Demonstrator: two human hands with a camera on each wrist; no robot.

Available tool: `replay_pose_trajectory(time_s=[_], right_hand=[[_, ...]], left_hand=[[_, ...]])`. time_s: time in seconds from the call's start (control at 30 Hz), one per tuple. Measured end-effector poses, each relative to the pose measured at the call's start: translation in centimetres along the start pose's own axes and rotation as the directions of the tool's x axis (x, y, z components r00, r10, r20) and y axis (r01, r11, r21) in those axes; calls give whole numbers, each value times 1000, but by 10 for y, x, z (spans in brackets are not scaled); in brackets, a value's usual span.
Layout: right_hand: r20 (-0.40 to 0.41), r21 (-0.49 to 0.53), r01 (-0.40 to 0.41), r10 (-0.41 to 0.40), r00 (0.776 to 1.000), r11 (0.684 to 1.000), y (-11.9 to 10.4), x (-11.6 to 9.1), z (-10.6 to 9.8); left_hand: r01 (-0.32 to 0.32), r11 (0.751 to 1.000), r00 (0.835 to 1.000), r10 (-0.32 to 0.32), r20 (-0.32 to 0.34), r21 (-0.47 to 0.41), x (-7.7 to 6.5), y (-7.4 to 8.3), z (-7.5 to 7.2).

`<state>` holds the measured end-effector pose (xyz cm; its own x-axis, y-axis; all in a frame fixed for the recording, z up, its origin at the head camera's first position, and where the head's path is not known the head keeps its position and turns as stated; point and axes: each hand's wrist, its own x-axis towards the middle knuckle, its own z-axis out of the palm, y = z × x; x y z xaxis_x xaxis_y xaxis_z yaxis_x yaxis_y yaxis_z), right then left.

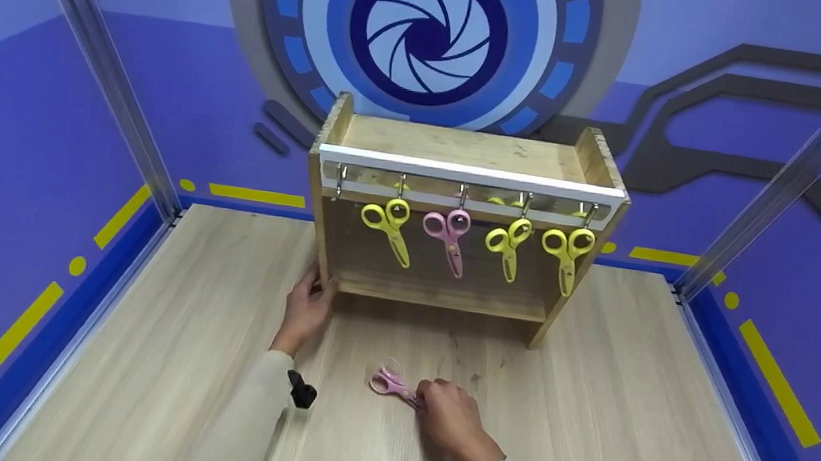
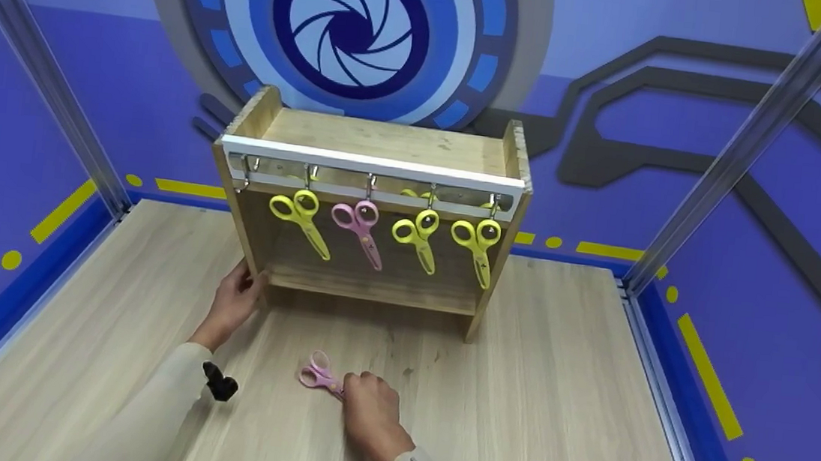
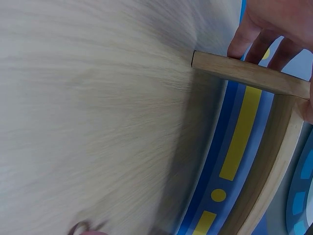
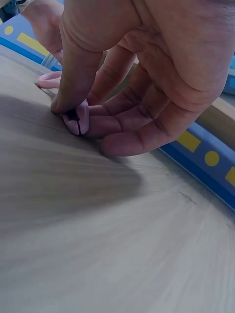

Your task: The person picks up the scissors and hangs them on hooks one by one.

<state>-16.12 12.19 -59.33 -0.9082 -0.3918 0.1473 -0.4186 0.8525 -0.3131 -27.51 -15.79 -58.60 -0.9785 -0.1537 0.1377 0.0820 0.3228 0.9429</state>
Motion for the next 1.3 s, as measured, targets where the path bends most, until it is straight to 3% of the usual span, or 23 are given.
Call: replay_pose_trajectory(time_s=[0.33, 0.53, 0.83, 1.07, 1.3], right_hand=[[-14, 85, 9, -8, 1000, 996, 6, 0, 1], [-20, 51, 48, -47, 999, 998, 5, 5, -8], [-126, 58, 125, -117, 985, 990, -2, 27, -47], [-223, -3, 141, -138, 965, 990, -19, 47, -84], [-307, 26, 220, -202, 930, 975, -43, 64, -113]], left_hand=[[2, 1000, 1000, -2, -2, 4, 1, 1, -1], [1, 1000, 1000, -1, 3, -8, 0, -1, -1], [5, 1000, 1000, -5, 0, -19, -1, -1, -1], [29, 1000, 1000, -29, -6, 2, 0, 1, -1], [48, 999, 999, -48, 12, 14, 2, 2, -1]])
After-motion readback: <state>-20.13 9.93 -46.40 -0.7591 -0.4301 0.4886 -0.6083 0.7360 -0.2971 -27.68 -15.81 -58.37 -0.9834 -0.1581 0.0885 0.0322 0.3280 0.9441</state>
